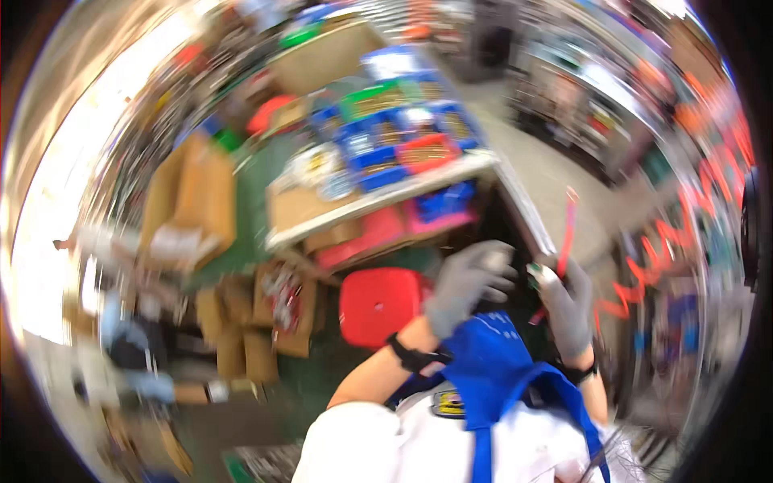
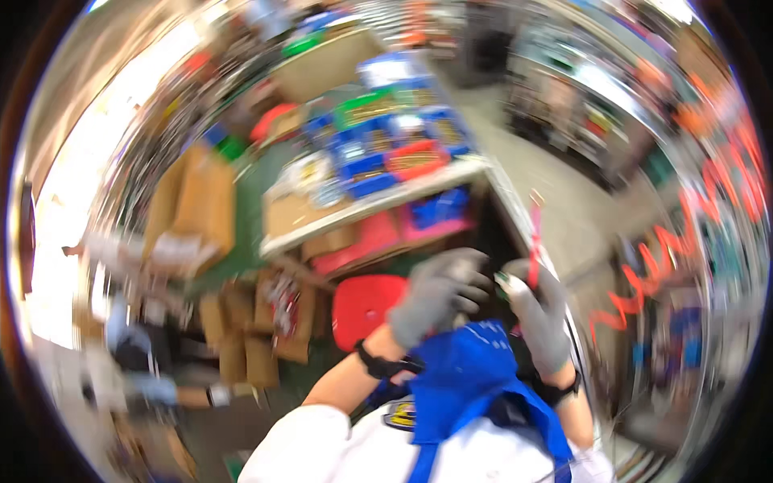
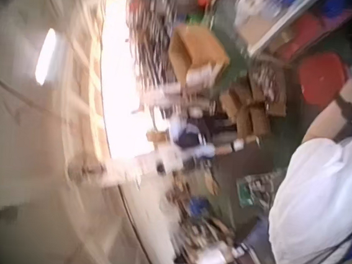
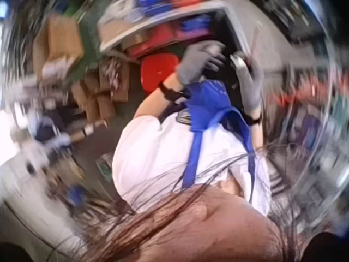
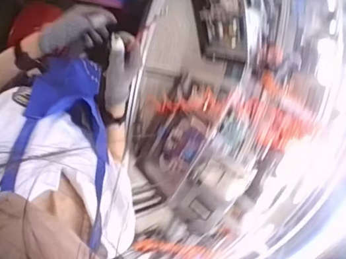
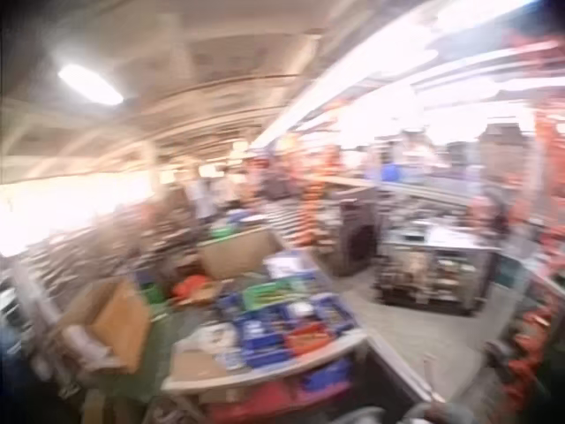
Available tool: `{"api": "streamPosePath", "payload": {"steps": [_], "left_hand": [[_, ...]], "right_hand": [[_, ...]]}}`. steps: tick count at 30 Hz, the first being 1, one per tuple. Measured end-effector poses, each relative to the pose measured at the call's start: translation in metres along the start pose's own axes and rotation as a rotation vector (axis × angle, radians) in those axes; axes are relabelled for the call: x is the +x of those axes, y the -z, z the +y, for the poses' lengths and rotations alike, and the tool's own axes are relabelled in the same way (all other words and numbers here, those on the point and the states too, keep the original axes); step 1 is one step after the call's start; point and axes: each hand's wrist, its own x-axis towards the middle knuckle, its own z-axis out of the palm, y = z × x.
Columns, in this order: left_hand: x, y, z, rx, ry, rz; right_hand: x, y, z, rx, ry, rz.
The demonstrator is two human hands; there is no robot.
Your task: The worker uses a pneumatic screwdriver to fasten components inside an electrical control box and prepares wiring and a heat sink for assembly.
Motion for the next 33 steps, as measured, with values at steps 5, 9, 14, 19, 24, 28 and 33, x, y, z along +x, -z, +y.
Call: {"api": "streamPosePath", "payload": {"steps": [5,9,14,19,24,28,33], "left_hand": [[-0.041,0.015,-0.010,0.025,-0.214,0.095],[-0.071,0.043,-0.013,-0.132,-0.295,0.157],[-0.092,0.057,-0.040,-0.278,-0.372,0.164],[-0.127,0.071,-0.063,-0.455,-0.383,0.134],[-0.188,0.072,-0.074,-0.279,-0.435,0.281],[-0.221,0.063,-0.065,-0.263,-0.490,0.435],[-0.250,0.072,-0.052,-0.029,-0.622,0.479]], "right_hand": [[0.024,-0.063,0.010,-0.162,0.253,-0.234],[0.029,-0.086,0.028,-0.315,0.512,-0.407],[0.017,-0.092,0.035,-0.300,0.288,-0.560],[-0.015,-0.103,0.038,-0.171,0.002,-0.696],[-0.050,-0.126,0.045,-0.027,-0.093,-0.803],[-0.066,-0.151,0.044,0.029,-0.103,-0.732],[-0.083,-0.187,0.036,-0.051,-0.051,-0.743]]}}
